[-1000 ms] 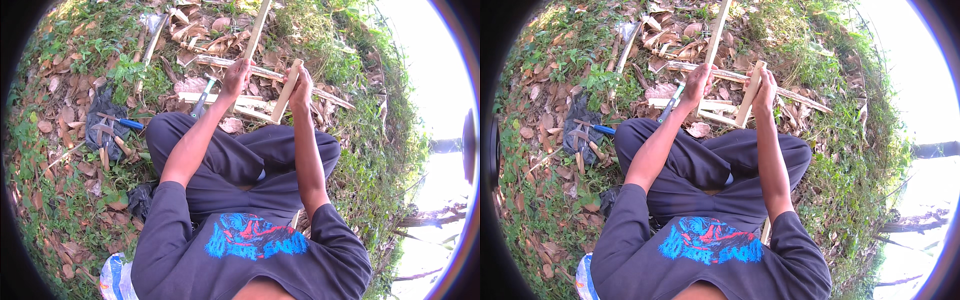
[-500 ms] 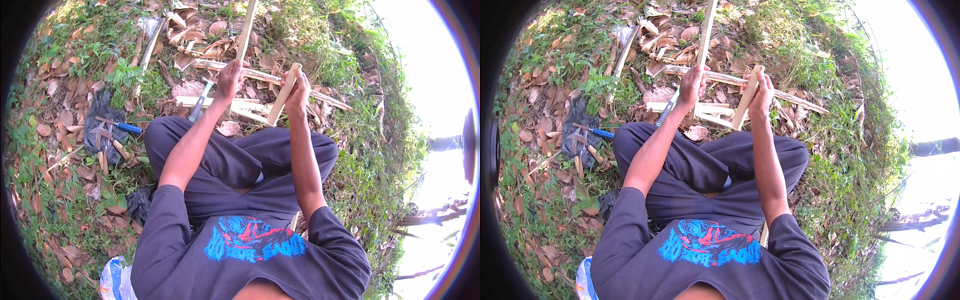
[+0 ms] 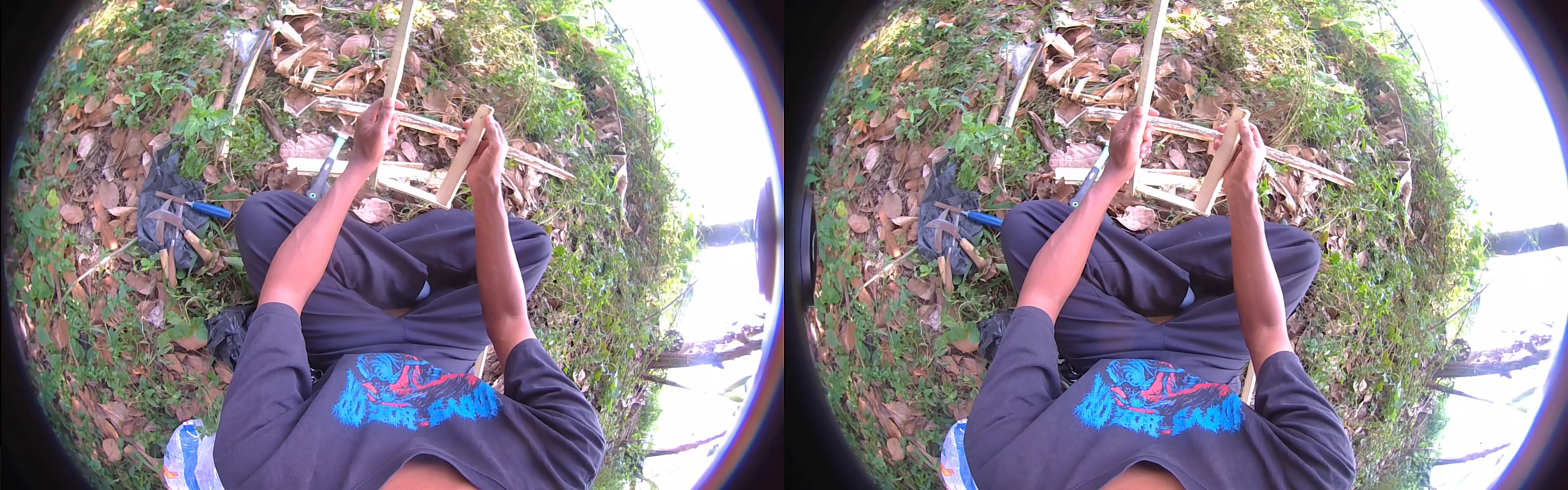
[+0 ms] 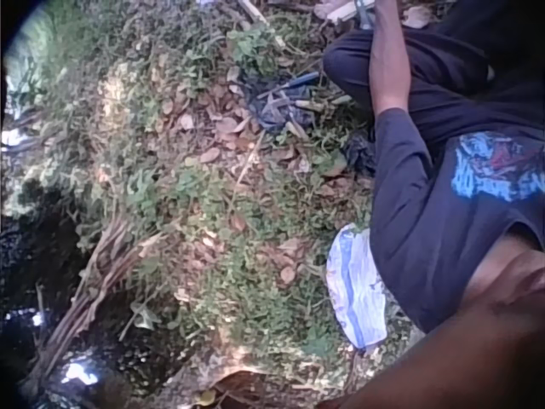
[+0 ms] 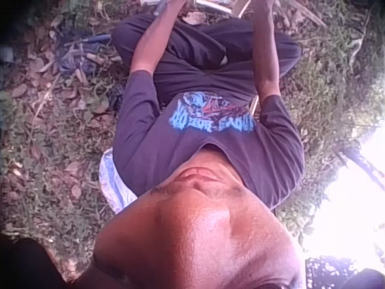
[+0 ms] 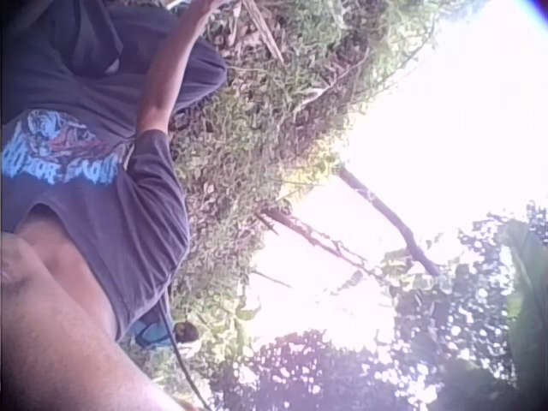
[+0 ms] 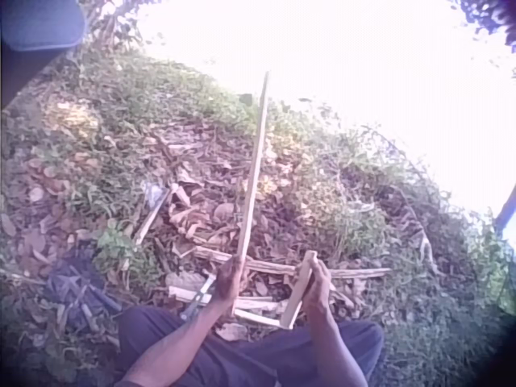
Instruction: The person sits on the ground and uses a small axe to split and shape thin wooden sticks. They repeatedly strike the wood to create notches and refine the pieces, occasionally adjusting the wood's position on the ground.
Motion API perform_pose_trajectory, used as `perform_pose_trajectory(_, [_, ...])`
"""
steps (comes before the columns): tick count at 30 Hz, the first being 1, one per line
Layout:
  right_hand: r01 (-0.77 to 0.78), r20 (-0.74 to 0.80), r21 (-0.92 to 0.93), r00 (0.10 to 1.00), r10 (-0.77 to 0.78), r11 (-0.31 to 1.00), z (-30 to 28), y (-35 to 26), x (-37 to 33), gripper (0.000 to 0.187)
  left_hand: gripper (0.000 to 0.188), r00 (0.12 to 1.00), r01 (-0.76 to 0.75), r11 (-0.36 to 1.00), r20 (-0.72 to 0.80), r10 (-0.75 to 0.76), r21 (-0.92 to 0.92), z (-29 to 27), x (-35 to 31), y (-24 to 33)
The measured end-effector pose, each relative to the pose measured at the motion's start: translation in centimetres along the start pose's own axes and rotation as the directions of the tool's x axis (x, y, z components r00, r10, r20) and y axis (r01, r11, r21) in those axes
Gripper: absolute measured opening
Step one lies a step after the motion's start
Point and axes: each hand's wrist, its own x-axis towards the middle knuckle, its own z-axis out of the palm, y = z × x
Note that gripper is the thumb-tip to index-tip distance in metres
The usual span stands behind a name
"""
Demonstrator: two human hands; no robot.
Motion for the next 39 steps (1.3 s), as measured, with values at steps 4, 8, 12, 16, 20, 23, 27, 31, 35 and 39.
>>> perform_pose_trajectory(4, [-0.002, -0.001, -0.007, 1.0, 0.002, 1.0, 0.1, -0.1, -0.1, 0.022, 0.039, 1.0, -0.007, 1.0, 0.003, 0.007, 0.008, -0.1, 0.0, -0.1])
perform_pose_trajectory(8, [-0.011, -0.002, 0.002, 1.0, 0.011, 1.0, 0.2, 0.0, -0.2, 0.022, 0.039, 1.0, 0.0, 1.0, 0.004, 0.0, 0.009, -0.1, -0.1, 0.0])
perform_pose_trajectory(12, [-0.014, 0.006, 0.006, 1.0, 0.014, 1.0, 0.3, -0.2, -0.3, 0.022, 0.039, 1.0, 0.011, 1.0, 0.006, -0.011, 0.013, 0.0, -0.2, -0.1])
perform_pose_trajectory(16, [-0.016, 0.015, -0.011, 1.0, 0.016, 1.0, 0.0, -0.1, -0.1, 0.022, 0.039, 0.999, 0.004, 0.999, 0.038, -0.006, 0.035, -0.1, -0.1, -0.5])
perform_pose_trajectory(20, [-0.015, -0.001, -0.025, 1.0, 0.015, 1.0, -0.2, 0.0, 0.0, 0.022, 0.037, 0.998, 0.0, 0.999, 0.055, -0.003, 0.05, -0.4, 0.0, -0.8])
perform_pose_trajectory(23, [-0.019, 0.006, -0.016, 1.0, 0.019, 1.0, -0.3, -0.1, -0.1, 0.022, 0.037, 0.999, -0.01, 0.998, 0.053, 0.007, 0.056, -0.2, -0.1, -0.6])
perform_pose_trajectory(27, [-0.031, -0.007, -0.012, 1.0, 0.031, 0.999, 0.0, -0.3, -0.2, 0.022, 0.039, 0.999, -0.002, 0.999, 0.042, 0.0, 0.047, -0.2, -0.1, -0.6])
perform_pose_trajectory(31, [-0.034, -0.019, -0.038, 0.999, 0.033, 0.999, -0.1, -0.4, -0.2, 0.023, 0.042, 0.999, 0.021, 0.999, 0.031, -0.023, 0.043, -0.2, -0.2, -0.5])
perform_pose_trajectory(35, [-0.039, -0.012, -0.032, 0.999, 0.038, 0.999, -0.7, -0.2, 0.0, 0.024, 0.04, 1.0, 0.015, 1.0, -0.005, -0.015, 0.012, 0.3, -0.2, -0.3])
perform_pose_trajectory(39, [-0.04, -0.009, -0.015, 0.999, 0.04, 0.999, -0.8, 0.0, -0.1, 0.024, 0.039, 1.0, 0.024, 1.0, -0.001, -0.024, -0.009, 0.1, -0.2, -0.4])
